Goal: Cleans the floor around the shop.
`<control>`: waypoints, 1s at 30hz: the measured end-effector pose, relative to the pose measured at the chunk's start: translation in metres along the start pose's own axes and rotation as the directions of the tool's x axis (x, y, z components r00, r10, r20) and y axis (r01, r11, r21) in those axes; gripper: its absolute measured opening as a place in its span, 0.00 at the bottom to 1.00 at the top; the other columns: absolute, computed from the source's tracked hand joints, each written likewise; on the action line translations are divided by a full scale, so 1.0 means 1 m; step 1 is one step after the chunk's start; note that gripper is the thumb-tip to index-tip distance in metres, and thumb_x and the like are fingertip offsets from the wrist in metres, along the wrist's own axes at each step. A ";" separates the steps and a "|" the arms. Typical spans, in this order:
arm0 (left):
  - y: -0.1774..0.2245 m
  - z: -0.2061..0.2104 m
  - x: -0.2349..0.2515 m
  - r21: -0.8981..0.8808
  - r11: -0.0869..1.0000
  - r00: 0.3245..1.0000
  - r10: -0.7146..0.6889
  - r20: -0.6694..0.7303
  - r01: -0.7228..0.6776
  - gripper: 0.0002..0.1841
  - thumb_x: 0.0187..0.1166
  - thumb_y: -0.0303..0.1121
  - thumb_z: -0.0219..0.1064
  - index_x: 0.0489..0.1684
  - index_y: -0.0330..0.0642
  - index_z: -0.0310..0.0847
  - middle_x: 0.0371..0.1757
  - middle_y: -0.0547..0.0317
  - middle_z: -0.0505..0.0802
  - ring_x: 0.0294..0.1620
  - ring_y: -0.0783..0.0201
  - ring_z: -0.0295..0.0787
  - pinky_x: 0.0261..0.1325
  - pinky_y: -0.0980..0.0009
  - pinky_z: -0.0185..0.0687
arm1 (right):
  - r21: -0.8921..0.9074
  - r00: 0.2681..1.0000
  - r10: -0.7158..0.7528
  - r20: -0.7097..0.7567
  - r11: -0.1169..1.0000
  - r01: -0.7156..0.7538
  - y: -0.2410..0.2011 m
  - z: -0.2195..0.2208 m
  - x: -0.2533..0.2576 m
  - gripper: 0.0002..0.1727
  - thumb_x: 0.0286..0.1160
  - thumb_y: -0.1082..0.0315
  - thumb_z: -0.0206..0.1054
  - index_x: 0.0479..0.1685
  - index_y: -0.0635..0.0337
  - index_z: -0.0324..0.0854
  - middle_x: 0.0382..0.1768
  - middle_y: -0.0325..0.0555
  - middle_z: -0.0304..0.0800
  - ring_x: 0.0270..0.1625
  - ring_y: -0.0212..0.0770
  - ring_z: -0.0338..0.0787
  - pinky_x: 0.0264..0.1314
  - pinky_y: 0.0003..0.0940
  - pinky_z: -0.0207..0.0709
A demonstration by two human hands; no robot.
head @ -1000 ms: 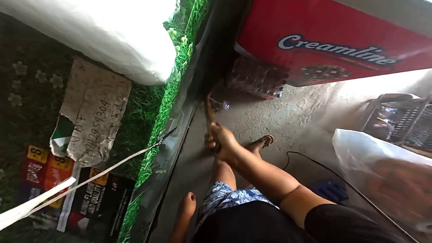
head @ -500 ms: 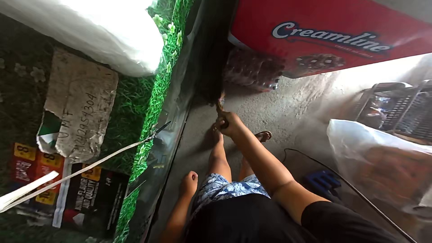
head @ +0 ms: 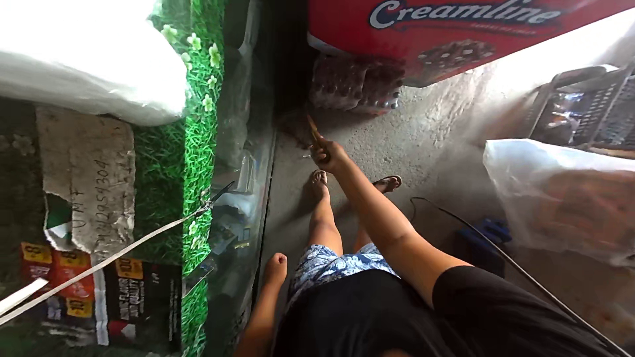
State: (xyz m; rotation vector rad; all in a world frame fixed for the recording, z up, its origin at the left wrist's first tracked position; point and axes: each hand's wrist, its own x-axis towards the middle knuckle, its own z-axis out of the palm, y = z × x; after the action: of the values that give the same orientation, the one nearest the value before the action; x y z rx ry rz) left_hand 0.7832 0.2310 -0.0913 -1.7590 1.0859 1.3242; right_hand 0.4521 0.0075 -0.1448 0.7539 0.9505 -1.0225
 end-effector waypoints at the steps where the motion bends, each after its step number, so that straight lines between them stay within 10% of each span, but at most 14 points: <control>1: 0.002 -0.001 -0.001 0.009 1.000 1.000 0.000 0.001 0.000 0.19 0.91 0.39 0.54 0.65 0.35 0.83 0.60 0.39 0.91 0.66 0.45 0.87 0.72 0.43 0.77 | -0.001 0.999 0.003 -0.045 1.000 -0.003 -0.006 -0.013 -0.011 0.14 0.93 0.52 0.49 0.49 0.52 0.71 0.20 0.34 0.71 0.11 0.25 0.68 0.11 0.17 0.65; 5: 0.010 -0.003 -0.001 0.029 0.999 0.999 0.041 -0.012 -0.040 0.18 0.90 0.38 0.55 0.62 0.35 0.84 0.59 0.39 0.92 0.66 0.45 0.87 0.73 0.44 0.77 | -0.375 0.989 -0.052 -0.137 0.927 -0.004 0.013 -0.054 -0.088 0.13 0.93 0.53 0.52 0.65 0.45 0.70 0.23 0.36 0.71 0.14 0.28 0.69 0.14 0.21 0.67; 9: 0.019 0.001 -0.001 0.051 0.997 0.998 0.057 -0.010 -0.057 0.18 0.90 0.38 0.55 0.63 0.35 0.84 0.59 0.39 0.92 0.65 0.46 0.88 0.72 0.44 0.78 | -0.589 0.988 0.072 -0.136 0.796 -0.139 0.080 -0.063 -0.161 0.37 0.94 0.56 0.54 0.97 0.29 0.40 0.30 0.44 0.76 0.17 0.36 0.74 0.15 0.31 0.71; 13: 0.042 0.000 -0.006 0.132 0.989 0.997 0.060 0.047 -0.066 0.19 0.92 0.39 0.53 0.66 0.34 0.82 0.62 0.38 0.90 0.68 0.45 0.86 0.75 0.44 0.75 | -0.542 0.974 0.189 -0.122 0.810 -0.225 0.104 -0.086 -0.129 0.35 0.94 0.56 0.55 0.97 0.35 0.45 0.30 0.44 0.76 0.16 0.34 0.71 0.14 0.28 0.67; 19: 0.078 -0.011 -0.018 0.175 0.983 0.998 0.060 -0.026 -0.055 0.19 0.91 0.40 0.57 0.67 0.36 0.82 0.64 0.39 0.90 0.69 0.45 0.86 0.76 0.43 0.75 | -0.699 0.937 -0.111 -0.331 0.696 -0.164 0.036 -0.186 -0.083 0.28 0.86 0.59 0.66 0.85 0.48 0.70 0.46 0.53 0.87 0.34 0.42 0.83 0.38 0.40 0.79; 25: 0.121 -0.017 -0.022 0.260 0.965 0.998 0.057 -0.039 -0.045 0.19 0.91 0.39 0.56 0.66 0.35 0.82 0.62 0.39 0.91 0.66 0.46 0.88 0.73 0.45 0.77 | -0.683 0.900 -0.244 -0.361 0.726 -0.077 -0.023 -0.264 -0.155 0.42 0.84 0.61 0.68 0.97 0.39 0.50 0.48 0.57 0.85 0.27 0.43 0.80 0.29 0.41 0.79; 30: 0.225 -0.019 -0.038 0.335 0.916 0.949 0.280 -0.143 -0.219 0.18 0.90 0.37 0.58 0.64 0.33 0.83 0.59 0.39 0.92 0.63 0.46 0.89 0.72 0.46 0.79 | -0.747 0.985 -0.062 -0.162 0.660 -0.081 0.004 -0.263 -0.221 0.42 0.83 0.62 0.69 0.96 0.40 0.53 0.54 0.58 0.86 0.28 0.43 0.83 0.31 0.42 0.81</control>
State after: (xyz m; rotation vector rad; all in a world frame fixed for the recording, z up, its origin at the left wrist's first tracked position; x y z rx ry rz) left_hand 0.5824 0.1268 -0.0562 -1.5640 1.5813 1.0662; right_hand 0.3330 0.3150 -0.0504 0.1311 1.3940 -0.4543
